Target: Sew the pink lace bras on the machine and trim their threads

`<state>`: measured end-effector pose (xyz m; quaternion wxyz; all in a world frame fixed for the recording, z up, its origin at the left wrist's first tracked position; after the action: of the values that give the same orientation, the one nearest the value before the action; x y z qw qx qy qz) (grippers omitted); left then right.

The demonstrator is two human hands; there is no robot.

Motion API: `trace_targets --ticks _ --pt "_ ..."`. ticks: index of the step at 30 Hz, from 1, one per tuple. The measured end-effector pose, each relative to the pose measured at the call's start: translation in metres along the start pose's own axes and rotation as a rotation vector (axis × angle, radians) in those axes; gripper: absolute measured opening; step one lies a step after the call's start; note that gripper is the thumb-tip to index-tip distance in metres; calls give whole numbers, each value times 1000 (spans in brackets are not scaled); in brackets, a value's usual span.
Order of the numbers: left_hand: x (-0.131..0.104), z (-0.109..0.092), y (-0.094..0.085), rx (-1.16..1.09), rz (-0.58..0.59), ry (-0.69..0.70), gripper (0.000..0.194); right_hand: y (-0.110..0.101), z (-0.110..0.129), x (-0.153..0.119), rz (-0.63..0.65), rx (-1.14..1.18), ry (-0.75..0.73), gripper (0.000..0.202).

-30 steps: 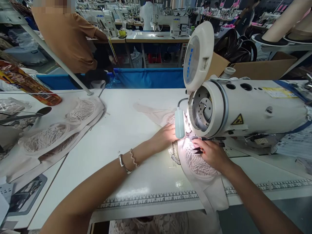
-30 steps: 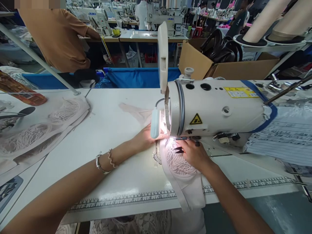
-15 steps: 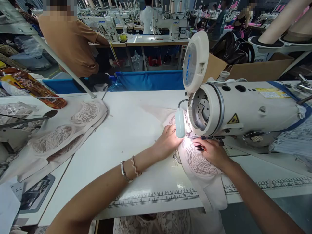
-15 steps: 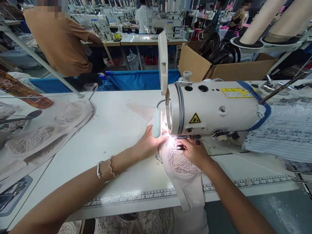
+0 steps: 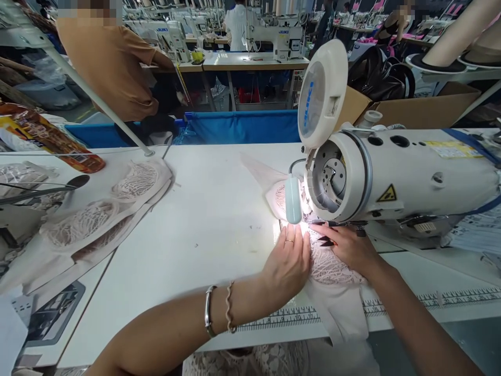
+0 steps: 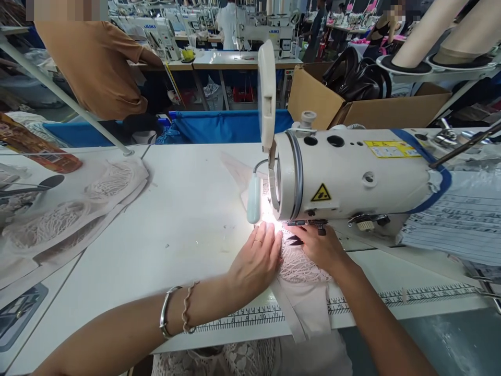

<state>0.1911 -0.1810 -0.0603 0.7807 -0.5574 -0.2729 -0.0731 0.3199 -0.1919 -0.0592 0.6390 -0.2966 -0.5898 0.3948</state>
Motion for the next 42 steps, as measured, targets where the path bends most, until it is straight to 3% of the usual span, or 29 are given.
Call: trace_targets --ticks 6,10,16,23,30,36,42 --pt "1 3 0 -18 -15 -30 50 -3 10 0 -17 -65 -94 63" --pt "5 13 7 -175 34 -93 47 -9 17 3 -104 -84 -167 60" --pt "10 15 4 -329 -11 -28 35 -11 20 5 -155 -96 -197 59" --pt "9 15 1 -312 -57 -33 41 -11 23 6 -112 -66 -204 60" --pt "6 1 5 -33 -16 192 41 -7 19 6 -79 -27 -167 63" --pt "4 10 8 -68 6 53 43 -5 18 3 -61 -30 -147 63" --pt "4 13 9 -104 20 93 43 2 12 -1 -19 -37 -114 68"
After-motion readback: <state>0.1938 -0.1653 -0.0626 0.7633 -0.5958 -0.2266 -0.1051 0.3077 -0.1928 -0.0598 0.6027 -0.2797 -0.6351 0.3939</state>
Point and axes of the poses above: each hand's wrist, its own x-axis towards the middle knuckle, its own y-axis out of the palm, z = x × y, the point moved 9 cm from there along x, towards the middle knuckle, and after that the axes turned 13 degrees about -z, right-handed, at the moved point
